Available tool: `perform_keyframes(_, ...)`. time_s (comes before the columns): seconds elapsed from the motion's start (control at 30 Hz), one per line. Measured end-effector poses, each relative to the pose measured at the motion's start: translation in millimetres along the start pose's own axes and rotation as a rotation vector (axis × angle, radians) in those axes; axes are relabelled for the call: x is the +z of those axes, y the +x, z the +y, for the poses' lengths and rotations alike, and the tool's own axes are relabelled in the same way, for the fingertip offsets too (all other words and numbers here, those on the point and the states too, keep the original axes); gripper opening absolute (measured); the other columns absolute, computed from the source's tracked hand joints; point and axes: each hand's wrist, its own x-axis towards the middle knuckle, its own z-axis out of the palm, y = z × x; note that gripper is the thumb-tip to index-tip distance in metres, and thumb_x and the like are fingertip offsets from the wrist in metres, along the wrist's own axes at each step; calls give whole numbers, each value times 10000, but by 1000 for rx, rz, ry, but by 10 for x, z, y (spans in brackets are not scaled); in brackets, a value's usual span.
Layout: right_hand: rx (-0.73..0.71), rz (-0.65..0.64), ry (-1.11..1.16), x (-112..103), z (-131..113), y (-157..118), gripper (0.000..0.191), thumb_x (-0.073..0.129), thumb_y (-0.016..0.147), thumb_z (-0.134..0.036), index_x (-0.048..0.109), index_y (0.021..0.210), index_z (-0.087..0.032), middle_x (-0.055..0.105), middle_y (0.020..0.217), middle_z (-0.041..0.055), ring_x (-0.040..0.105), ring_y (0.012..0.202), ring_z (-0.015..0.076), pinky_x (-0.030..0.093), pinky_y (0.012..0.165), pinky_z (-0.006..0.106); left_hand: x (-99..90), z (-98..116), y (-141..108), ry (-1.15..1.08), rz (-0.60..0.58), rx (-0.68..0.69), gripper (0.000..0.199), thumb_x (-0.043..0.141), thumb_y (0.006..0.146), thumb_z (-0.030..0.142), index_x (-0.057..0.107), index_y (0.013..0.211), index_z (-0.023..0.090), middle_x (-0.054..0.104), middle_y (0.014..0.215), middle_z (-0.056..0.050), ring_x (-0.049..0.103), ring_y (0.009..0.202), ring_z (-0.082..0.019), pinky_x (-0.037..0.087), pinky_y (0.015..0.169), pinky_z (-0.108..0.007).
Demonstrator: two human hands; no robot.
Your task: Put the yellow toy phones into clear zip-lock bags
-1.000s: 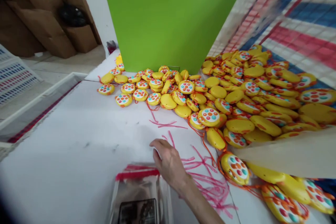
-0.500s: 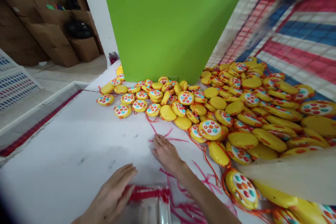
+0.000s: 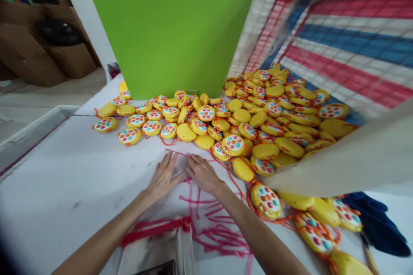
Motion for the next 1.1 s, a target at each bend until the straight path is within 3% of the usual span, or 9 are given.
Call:
perform_keyframes(0.07, 2, 1, 4, 40, 99, -61, 395, 438, 885, -182, 486, 1261, -73, 455, 1339, 177, 387, 1268, 250, 336, 1058, 422, 39, 103, 97, 9, -21, 40, 698, 436, 856, 480, 166, 1405, 145, 177, 1466, -201, 175, 1337, -369, 289, 995, -590)
perform_keyframes(0.17, 31, 3, 18, 90, 194, -380, 401, 421, 900, -220, 468, 1281, -101, 439, 1357, 155, 361, 1286, 233, 324, 1068, 417, 119, 243, 102, 20, -90, 119, 688, 435, 839, 533, 264, 1374, 136, 238, 1449, -195, 152, 1338, -384, 204, 991, -660)
perform_keyframes(0.3, 89, -13, 52, 84, 194, -919, 420, 399, 913, -256, 429, 1314, -137, 404, 1388, 132, 317, 1310, 228, 321, 1066, 445, 263, 487, -122, 12, -200, 261, 756, 479, 783, 598, 314, 1345, 119, 214, 1456, -199, 130, 1353, -346, 179, 1025, -629)
perform_keyframes(0.43, 119, -41, 96, -1, 149, -1299, 428, 371, 926, -269, 417, 1322, -116, 408, 1385, 136, 316, 1311, 215, 308, 1079, 423, 427, 825, -424, 3, -266, 362, 904, 498, 722, 668, 308, 1334, 29, 187, 1443, -260, 104, 1355, -358, 192, 1040, -604)
perform_keyframes(0.6, 151, -47, 145, -93, 145, -1676, 405, 322, 945, -272, 413, 1326, -169, 439, 1368, 88, 342, 1295, 172, 324, 1077, 378, 595, 1272, -726, -12, -228, 368, 1024, 497, 672, 719, 293, 1326, -41, 209, 1412, -312, 124, 1341, -392, 226, 1043, -575)
perform_keyframes(0.77, 238, -3, 199, -4, 146, -2021, 417, 312, 948, -298, 390, 1341, -182, 404, 1393, 97, 315, 1312, 200, 304, 1081, 429, 749, 1598, -970, -33, -165, 318, 1056, 482, 661, 737, 290, 1327, -59, 216, 1405, -316, 108, 1339, -402, 219, 1052, -570)
perform_keyframes(0.9, 313, 69, 246, 84, 99, -2207, 464, 307, 946, -327, 300, 1387, -183, 374, 1411, 106, 289, 1324, 211, 288, 1084, 445, 873, 1638, -1056, -8, -116, 347, 981, 604, 674, 596, 264, 1344, -36, 188, 1423, -296, 83, 1341, -401, 195, 1066, -577)
perform_keyframes(1.1, 309, 84, 225, 130, 13, -2366, 538, 375, 921, -371, 239, 1409, -188, 365, 1414, 117, 286, 1324, 231, 292, 1077, 450, 903, 1474, -982, -15, -83, 413, 486, 479, 836, 222, 380, 1276, 40, 310, 1408, -224, 212, 1336, -322, 284, 1071, -499)
